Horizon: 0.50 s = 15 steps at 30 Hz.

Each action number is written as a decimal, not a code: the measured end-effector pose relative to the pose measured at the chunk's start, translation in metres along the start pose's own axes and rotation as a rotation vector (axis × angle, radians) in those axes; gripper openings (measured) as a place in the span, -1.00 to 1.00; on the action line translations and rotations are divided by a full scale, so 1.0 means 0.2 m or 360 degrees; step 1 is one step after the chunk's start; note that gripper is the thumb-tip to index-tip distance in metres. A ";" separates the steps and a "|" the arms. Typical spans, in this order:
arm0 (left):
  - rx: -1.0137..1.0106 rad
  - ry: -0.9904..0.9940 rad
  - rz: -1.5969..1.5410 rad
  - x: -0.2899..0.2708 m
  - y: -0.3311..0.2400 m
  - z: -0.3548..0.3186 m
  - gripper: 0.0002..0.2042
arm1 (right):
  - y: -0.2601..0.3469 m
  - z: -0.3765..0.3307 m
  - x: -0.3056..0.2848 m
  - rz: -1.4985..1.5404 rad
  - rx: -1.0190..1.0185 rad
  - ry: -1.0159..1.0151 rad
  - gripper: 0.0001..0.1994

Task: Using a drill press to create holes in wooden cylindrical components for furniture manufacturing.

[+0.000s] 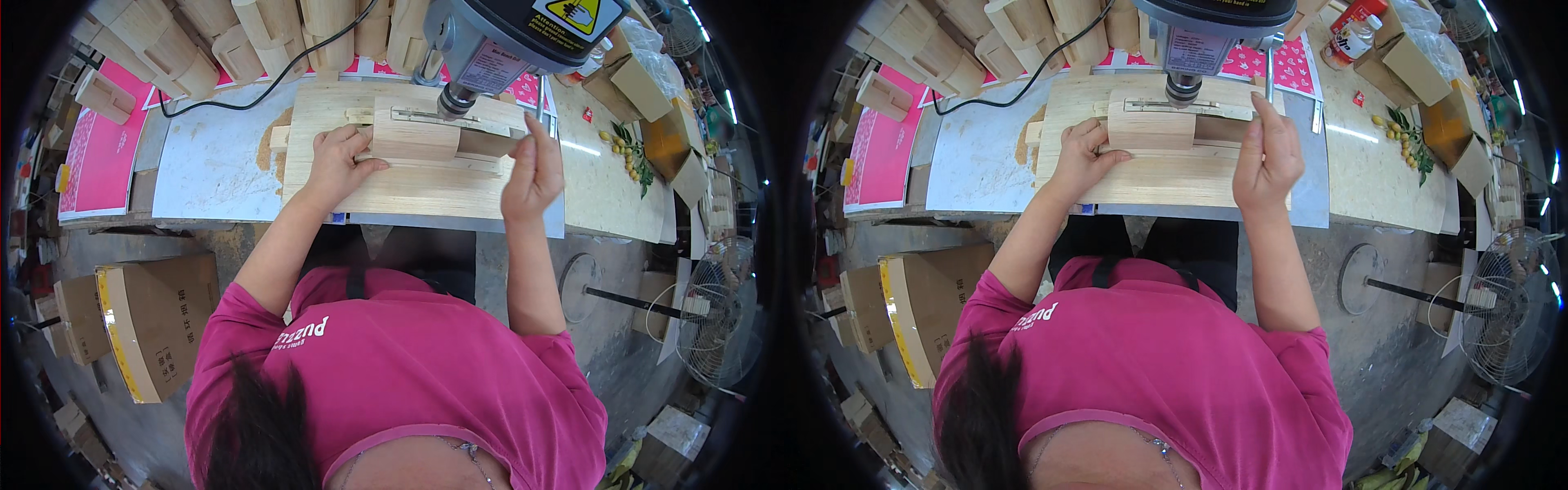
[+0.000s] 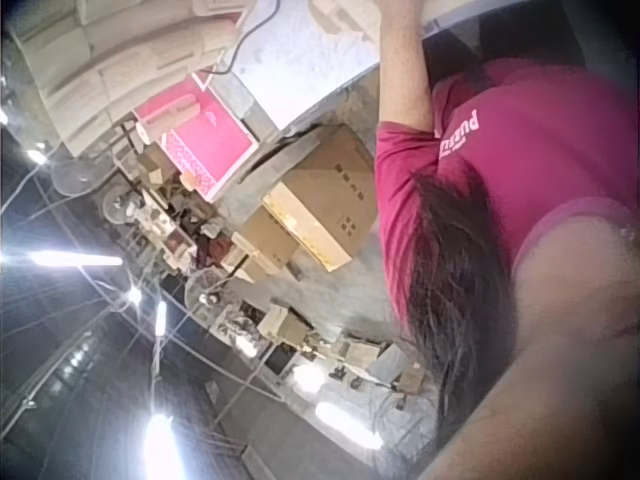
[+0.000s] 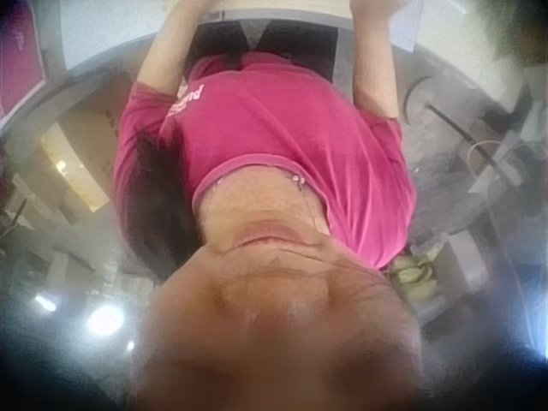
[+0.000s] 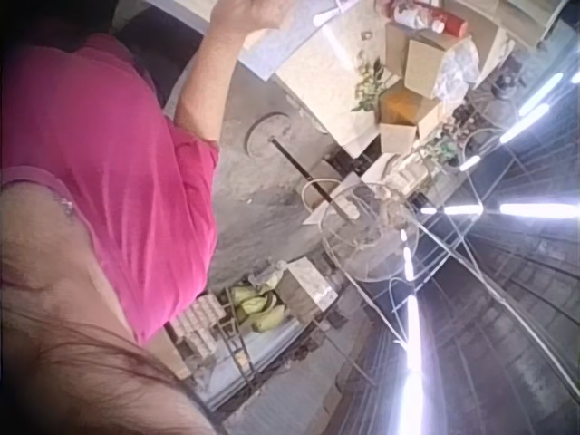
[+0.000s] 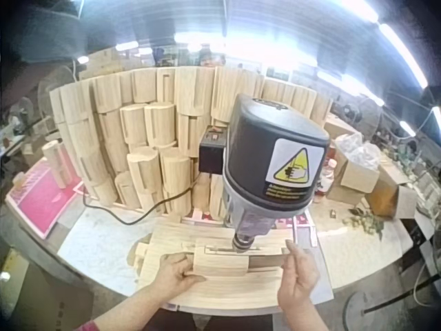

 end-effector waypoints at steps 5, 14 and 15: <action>-0.0017 0.0014 0.0007 0.00 0.00 -0.01 -0.69 | -0.01 -0.02 0.03 0.0016 -0.0200 -0.0078 -0.80; 0.0056 -0.0008 0.0173 0.04 -0.05 0.00 -0.53 | 0.06 0.70 -0.19 -0.0180 -0.0130 0.0003 -0.73; 0.0074 -0.0019 0.0191 0.06 -0.08 0.01 -0.54 | 0.01 0.78 -0.16 -0.0228 -0.0055 0.0037 -0.71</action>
Point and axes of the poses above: each hand's wrist, its own z-axis towards the middle knuckle, its own x-axis out of the palm, y = z × x, the point moved 4 cm from there along z, towards the middle knuckle, and after that the axes turned 14 degrees about -x, right-handed, at the moved point
